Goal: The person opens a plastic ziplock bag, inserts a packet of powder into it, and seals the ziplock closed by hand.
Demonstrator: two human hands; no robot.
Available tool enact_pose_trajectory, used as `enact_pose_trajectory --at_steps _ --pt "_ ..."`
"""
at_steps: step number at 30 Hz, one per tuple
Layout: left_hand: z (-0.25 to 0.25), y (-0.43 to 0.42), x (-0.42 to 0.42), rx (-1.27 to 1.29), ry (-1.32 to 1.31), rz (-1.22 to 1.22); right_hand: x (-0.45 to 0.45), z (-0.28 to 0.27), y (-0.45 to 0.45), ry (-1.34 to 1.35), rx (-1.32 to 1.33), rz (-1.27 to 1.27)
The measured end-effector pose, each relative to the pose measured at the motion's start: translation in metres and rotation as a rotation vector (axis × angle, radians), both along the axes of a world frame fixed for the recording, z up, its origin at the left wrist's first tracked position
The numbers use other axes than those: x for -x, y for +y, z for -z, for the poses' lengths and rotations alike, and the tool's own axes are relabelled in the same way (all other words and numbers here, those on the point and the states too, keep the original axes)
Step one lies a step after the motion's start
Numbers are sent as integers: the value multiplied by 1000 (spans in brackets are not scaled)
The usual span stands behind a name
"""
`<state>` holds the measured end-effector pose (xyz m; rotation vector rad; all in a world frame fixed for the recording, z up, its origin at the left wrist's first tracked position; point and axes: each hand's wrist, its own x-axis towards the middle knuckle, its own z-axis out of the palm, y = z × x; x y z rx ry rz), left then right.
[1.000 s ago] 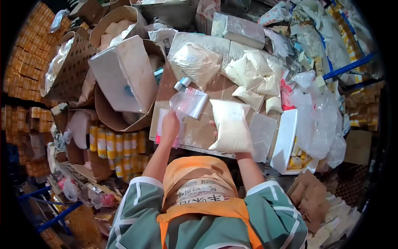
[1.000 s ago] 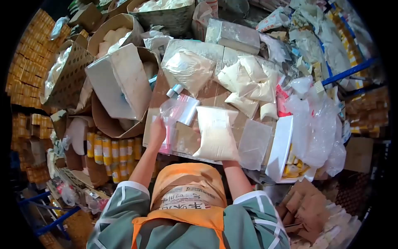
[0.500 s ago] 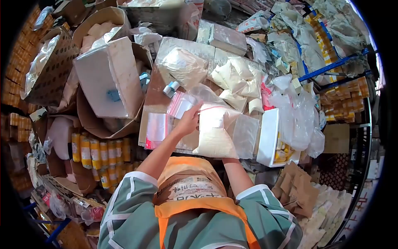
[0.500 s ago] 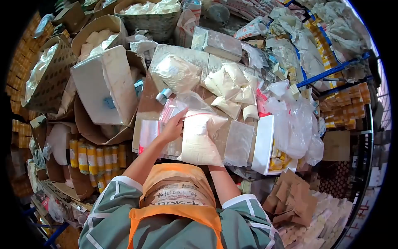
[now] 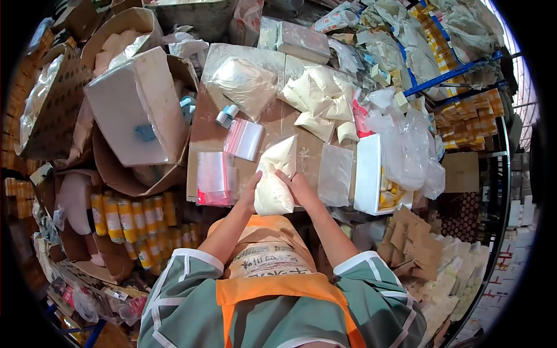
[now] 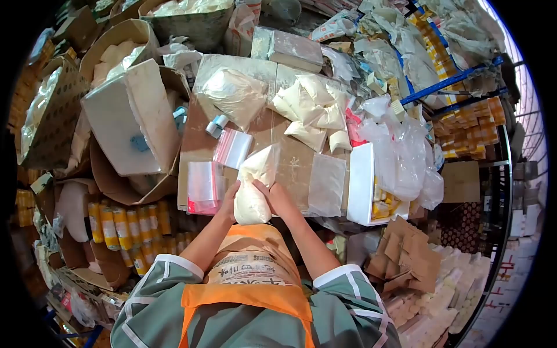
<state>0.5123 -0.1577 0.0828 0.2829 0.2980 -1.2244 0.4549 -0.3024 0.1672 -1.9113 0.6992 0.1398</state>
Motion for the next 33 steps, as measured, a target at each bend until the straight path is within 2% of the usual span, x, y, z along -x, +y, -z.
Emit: enact_pose_trajectory --at_steps 1,3,4,7,9,10,12,15,16,19,21,23,25,30,33 --pt "6 5 2 134 69 1 -1 -16 1 13 5 0" --pt "17 10 5 194 109 13 -3 -40 -6 154 288 31" --pt "22 12 5 192 102 21 -3 -33 -11 -200 230 234" --pt "22 13 3 227 65 2 -27 -64 -39 -152 358 240" --pt "16 19 2 217 38 62 -52 -83 -51 39 -5 131" --pt "18 19 3 201 16 53 -56 -77 -61 40 0 125" --pt "21 22 7 175 15 42 -65 -63 -76 309 -404 -261" --pt "22 31 6 164 -10 22 -73 -60 -72 394 -508 -399" --pt "21 38 8 180 -35 30 -76 -62 -70 409 -653 -364" --pt "8 51 5 87 -116 -15 -88 -53 -68 409 -846 -301" --pt "-2 58 3 79 -71 -12 -94 -56 -60 417 -761 -381" --pt "-17 65 1 76 -234 -59 -99 -69 -46 425 -675 -457" --pt "-29 71 0 108 -251 -72 -99 -78 -27 447 -513 -552" --pt "-38 72 -4 181 -411 -162 -96 -83 -8 403 -361 -566" --pt "-43 76 -3 116 -463 -186 -90 -71 -8 329 -250 -538"
